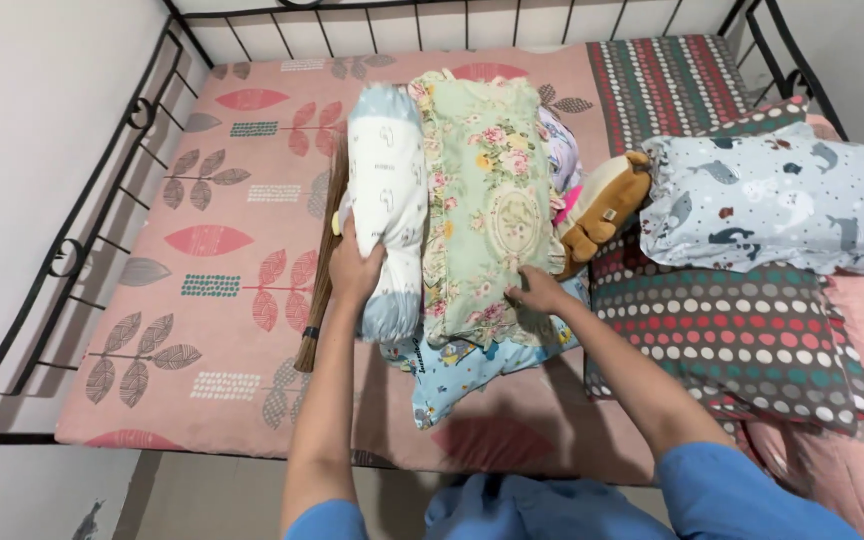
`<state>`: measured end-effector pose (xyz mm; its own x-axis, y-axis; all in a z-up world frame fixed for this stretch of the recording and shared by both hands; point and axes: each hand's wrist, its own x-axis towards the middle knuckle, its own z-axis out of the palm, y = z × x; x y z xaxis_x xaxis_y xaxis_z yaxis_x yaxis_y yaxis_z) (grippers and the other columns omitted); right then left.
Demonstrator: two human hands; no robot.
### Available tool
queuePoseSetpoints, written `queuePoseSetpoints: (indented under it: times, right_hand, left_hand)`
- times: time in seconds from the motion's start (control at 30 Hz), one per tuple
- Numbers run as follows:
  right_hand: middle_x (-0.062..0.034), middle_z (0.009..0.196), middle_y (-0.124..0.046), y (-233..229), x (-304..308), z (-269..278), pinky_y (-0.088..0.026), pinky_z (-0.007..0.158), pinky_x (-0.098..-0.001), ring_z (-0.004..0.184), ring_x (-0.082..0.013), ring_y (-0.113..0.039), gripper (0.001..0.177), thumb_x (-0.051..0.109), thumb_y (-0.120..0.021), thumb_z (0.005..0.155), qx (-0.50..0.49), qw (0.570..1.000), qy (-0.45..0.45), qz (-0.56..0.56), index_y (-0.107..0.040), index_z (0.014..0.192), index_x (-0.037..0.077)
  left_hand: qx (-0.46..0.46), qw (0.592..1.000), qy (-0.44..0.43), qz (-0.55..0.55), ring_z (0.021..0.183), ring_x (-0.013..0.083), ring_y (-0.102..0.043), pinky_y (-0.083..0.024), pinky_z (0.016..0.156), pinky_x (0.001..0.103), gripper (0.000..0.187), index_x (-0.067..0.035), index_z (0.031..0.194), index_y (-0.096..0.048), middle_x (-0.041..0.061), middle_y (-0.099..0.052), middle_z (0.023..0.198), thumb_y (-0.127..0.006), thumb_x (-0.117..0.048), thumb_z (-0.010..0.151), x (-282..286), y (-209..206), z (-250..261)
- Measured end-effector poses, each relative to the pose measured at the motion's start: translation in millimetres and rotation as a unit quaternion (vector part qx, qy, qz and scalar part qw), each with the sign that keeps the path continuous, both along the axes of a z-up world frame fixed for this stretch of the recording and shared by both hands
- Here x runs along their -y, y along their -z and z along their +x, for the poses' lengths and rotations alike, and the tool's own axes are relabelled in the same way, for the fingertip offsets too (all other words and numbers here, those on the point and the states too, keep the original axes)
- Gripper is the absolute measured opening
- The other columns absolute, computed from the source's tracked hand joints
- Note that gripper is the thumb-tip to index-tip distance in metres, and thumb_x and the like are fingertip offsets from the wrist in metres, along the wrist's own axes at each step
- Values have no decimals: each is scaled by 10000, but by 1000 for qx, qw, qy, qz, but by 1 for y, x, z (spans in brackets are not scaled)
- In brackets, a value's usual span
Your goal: Dusting a bed with a broom and then arranging various pillows and blankets on the mattress.
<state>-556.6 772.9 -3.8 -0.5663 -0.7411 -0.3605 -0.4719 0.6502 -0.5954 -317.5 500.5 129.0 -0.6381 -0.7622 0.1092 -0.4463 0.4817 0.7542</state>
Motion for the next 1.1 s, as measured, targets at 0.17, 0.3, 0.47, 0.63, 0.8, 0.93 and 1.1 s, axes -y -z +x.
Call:
queuePoseSetpoints:
  times: [0.17, 0.3, 0.47, 0.63, 0.8, 0.93, 1.1]
  right_hand:
    - [-277, 1506, -440, -27, -23, 10, -365, 1158, -566, 1427, -464, -425, 586, 404, -592, 994, 23, 999, 15, -42, -556, 1428, 11]
    - [-269, 1469, -473, -15, -46, 3, -372, 1151, -580, 1399, -485, -445, 554, 423, -582, 998, 35, 998, 36, -44, -580, 1386, 28]
    - [-306, 1505, -435, -38, -89, 6, -362, 1154, -598, 1434, -484, -386, 585, 415, -554, 1030, 81, 994, 71, -22, -541, 1426, -15]
    - [-318, 1494, -470, -34, -115, -3, -379, 1149, -598, 1427, -489, -409, 579, 397, -579, 1018, 76, 992, 105, -9, -560, 1401, -36]
    - [-300, 1467, -486, -30, -119, -7, -419, 1122, -580, 1388, -479, -460, 538, 364, -588, 1006, 73, 990, 123, -3, -570, 1404, 3]
    - [-293, 1467, -481, -40, -120, 1, -412, 1133, -588, 1352, -460, -505, 539, 377, -586, 1001, 61, 988, 142, -1, -567, 1411, 26]
    - [-298, 1386, -515, -33, -159, -4, -404, 1154, -564, 1367, -493, -473, 484, 321, -614, 980, 0, 989, 149, -23, -588, 1382, 52]
  left_hand:
    - [1, 999, 39, -31, 1242, 490, -574, -440, 1037, 581, 837, -175, 1602, -257, 296, -588, 1345, -585, -384, 860, -14, -49, -56]
    - [143, 984, 79, -66, 1289, 454, -555, -444, 1078, 550, 1019, -146, 1652, -120, 261, -557, 1372, -619, -562, 867, 1, 5, -116]
    - [240, 970, 37, -14, 1355, 480, -473, -460, 1019, 650, 1204, -144, 1647, 35, 242, -322, 1594, -614, -755, 837, 8, 41, -133]
    - [168, 985, 37, -15, 1399, 456, -450, -417, 1071, 651, 1186, -142, 1651, 7, 200, -277, 1623, -561, -814, 855, 12, 18, -126]
    - [147, 984, 22, -94, 1458, 437, -374, -336, 1129, 647, 1009, -133, 1644, -115, 188, -260, 1622, -415, -792, 941, 14, 13, -135]
    - [140, 969, 55, -197, 1541, 460, -138, -192, 1206, 647, 970, -74, 1642, -142, 235, -157, 1665, -456, -698, 970, -7, 16, -162]
    - [133, 927, 179, -302, 1562, 459, -4, -23, 1251, 615, 855, -23, 1626, -268, 267, -137, 1694, -526, -525, 983, -102, 4, -208]
